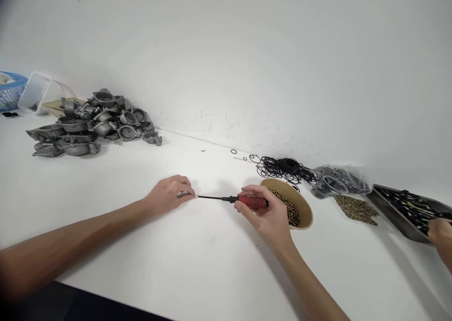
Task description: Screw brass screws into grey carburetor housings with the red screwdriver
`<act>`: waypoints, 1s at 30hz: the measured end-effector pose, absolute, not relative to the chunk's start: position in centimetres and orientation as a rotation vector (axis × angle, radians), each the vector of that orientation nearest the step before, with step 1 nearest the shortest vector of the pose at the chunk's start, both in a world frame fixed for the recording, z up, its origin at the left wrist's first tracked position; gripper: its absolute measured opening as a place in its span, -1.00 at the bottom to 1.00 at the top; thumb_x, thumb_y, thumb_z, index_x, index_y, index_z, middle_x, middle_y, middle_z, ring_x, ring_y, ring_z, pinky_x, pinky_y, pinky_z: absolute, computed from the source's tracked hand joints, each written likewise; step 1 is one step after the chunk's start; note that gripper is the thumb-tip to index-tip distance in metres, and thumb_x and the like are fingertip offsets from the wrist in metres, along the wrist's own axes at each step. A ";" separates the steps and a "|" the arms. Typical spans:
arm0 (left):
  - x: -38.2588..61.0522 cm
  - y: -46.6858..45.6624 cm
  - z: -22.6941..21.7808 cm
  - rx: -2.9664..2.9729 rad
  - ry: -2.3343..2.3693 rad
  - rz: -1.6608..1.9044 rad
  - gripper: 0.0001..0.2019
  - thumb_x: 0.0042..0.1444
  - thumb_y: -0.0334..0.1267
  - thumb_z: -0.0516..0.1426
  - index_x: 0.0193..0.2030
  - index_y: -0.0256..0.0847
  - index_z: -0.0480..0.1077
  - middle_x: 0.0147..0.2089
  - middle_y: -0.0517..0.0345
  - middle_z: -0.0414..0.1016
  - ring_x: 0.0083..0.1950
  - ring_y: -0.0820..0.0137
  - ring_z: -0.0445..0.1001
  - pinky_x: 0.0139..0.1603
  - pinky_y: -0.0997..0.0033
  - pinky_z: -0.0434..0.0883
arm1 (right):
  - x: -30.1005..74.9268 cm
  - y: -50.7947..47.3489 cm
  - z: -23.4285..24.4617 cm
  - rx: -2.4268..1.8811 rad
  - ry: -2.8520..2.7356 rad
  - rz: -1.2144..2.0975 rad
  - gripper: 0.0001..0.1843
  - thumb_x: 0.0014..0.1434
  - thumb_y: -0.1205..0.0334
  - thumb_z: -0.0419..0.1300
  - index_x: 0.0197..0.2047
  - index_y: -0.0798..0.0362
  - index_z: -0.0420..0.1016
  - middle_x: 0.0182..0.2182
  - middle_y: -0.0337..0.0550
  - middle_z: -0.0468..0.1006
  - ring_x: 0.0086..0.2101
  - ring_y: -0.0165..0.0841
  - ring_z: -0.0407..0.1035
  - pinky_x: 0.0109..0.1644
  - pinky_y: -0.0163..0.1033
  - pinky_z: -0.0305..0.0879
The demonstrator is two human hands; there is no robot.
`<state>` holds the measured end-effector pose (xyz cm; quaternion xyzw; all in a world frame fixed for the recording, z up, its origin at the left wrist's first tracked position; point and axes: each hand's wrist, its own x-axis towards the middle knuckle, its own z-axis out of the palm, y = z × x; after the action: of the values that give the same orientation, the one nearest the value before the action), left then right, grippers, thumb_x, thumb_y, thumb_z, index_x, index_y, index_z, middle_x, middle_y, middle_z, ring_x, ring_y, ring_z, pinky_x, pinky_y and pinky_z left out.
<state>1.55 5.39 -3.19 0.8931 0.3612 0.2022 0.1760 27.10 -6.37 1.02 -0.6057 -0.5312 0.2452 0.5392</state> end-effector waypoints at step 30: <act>3.5 2.9 -3.4 2.494 0.921 0.569 -0.88 0.25 -0.30 0.20 -0.23 -0.09 0.60 -0.16 0.21 0.59 -0.15 0.34 0.49 -0.09 0.34 0.41 | 27.2 -7.3 1.4 -1.112 -1.444 0.510 -0.76 0.31 0.21 0.22 -0.40 0.02 0.60 -0.44 -0.11 0.44 -0.44 -0.32 0.35 -0.48 -0.21 0.34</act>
<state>3.50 2.93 -3.35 0.8969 0.3311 0.2048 0.2097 27.23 -7.34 1.40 -0.4766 -0.6189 0.2184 0.5849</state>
